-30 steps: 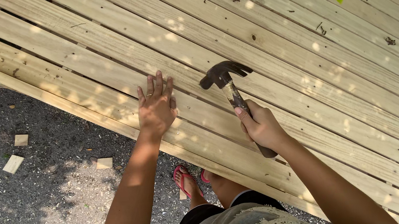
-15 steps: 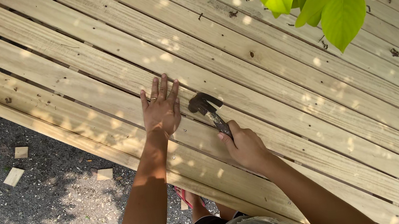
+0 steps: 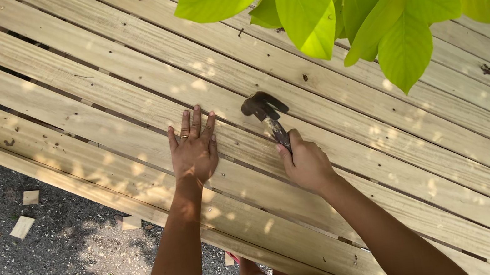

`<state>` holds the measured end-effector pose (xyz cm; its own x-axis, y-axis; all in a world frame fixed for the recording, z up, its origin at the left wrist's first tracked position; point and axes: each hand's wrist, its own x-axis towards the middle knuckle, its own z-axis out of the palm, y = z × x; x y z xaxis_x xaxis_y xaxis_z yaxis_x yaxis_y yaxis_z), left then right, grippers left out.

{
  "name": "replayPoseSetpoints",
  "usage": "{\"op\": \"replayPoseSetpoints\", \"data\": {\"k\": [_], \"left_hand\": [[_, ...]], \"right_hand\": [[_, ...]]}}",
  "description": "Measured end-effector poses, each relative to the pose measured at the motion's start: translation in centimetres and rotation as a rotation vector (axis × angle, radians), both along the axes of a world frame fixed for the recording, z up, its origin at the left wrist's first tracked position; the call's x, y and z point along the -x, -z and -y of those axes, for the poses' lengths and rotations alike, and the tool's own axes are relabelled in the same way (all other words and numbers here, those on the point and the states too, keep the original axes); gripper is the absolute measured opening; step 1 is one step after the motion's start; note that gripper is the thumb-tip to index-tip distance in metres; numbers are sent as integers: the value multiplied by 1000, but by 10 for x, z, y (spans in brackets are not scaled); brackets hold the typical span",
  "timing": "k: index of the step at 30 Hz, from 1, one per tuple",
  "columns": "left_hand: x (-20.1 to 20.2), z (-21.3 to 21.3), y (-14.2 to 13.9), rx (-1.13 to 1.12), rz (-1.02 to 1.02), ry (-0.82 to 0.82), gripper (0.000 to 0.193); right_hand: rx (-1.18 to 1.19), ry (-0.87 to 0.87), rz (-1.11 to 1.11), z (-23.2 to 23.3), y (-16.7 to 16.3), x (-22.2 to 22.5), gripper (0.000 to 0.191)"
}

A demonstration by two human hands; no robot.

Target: The person sands the slatted surfaces of unfinished wooden furniture with a sheet of sandpaper, moving it back and forth across the planks. They then use a claw hammer to tap nail heads flush on the slats, pick up a nail from the surface, and continue sanding the flat panels and curved armrest edges with sandpaper and a sanding block.

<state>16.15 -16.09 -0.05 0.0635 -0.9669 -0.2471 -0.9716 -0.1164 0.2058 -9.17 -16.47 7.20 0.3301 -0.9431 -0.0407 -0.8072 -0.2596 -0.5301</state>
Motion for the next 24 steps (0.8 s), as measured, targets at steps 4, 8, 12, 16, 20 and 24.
{"op": "replayPoseSetpoints", "data": {"k": [4, 8, 12, 16, 20, 24], "left_hand": [[0, -1, 3, 44, 24, -2, 60], [2, -2, 5, 45, 5, 1, 61], [2, -2, 9, 28, 8, -5, 61], [1, -1, 14, 43, 31, 1, 60], [8, 18, 15, 12, 68, 26, 63], [21, 65, 14, 134, -4, 96, 64]], "right_hand": [[-161, 4, -40, 7, 15, -2, 35], [-459, 188, 174, 23, -11, 12, 35], [-98, 95, 207, 23, -28, 18, 32], [53, 7, 50, 11, -1, 8, 33], [-151, 7, -64, 5, 29, 6, 33], [-392, 120, 95, 13, 15, 15, 35]]}}
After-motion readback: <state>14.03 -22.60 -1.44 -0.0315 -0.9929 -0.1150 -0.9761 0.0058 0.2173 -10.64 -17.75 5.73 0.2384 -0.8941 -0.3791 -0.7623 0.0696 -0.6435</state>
